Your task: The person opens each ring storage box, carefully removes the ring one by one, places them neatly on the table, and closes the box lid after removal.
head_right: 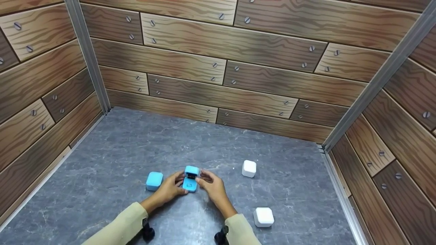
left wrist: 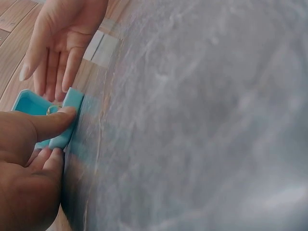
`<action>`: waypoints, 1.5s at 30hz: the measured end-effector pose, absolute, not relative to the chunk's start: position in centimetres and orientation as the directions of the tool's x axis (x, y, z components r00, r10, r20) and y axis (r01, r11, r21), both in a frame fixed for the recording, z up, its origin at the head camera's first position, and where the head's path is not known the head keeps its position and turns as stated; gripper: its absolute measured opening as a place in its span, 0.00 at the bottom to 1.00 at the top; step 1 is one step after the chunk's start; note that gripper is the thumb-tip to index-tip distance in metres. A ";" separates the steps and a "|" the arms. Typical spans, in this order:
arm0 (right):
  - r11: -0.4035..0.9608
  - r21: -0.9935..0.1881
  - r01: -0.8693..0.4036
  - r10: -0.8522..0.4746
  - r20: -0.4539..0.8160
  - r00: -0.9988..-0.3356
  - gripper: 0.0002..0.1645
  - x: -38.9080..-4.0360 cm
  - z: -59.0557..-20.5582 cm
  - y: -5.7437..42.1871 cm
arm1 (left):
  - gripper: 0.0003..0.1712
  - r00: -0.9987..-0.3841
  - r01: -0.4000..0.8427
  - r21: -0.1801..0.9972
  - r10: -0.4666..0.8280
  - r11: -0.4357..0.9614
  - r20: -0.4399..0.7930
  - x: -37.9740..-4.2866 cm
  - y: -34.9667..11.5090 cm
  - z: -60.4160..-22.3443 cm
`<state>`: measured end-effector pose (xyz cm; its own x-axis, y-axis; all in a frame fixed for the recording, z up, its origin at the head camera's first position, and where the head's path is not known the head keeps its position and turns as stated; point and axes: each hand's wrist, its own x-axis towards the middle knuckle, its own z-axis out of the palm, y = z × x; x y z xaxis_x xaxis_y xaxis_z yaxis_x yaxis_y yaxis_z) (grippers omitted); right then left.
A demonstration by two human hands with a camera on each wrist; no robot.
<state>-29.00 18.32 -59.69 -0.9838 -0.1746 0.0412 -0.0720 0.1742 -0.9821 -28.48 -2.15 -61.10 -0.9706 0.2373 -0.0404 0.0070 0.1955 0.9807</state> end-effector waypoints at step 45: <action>0.476 -0.850 -0.229 -0.217 0.138 -0.966 0.06 -28.3 -60.3 15.4 | 0.49 -0.971 0.039 0.973 0.240 0.229 -0.018 -28.3 -2.1 -61.3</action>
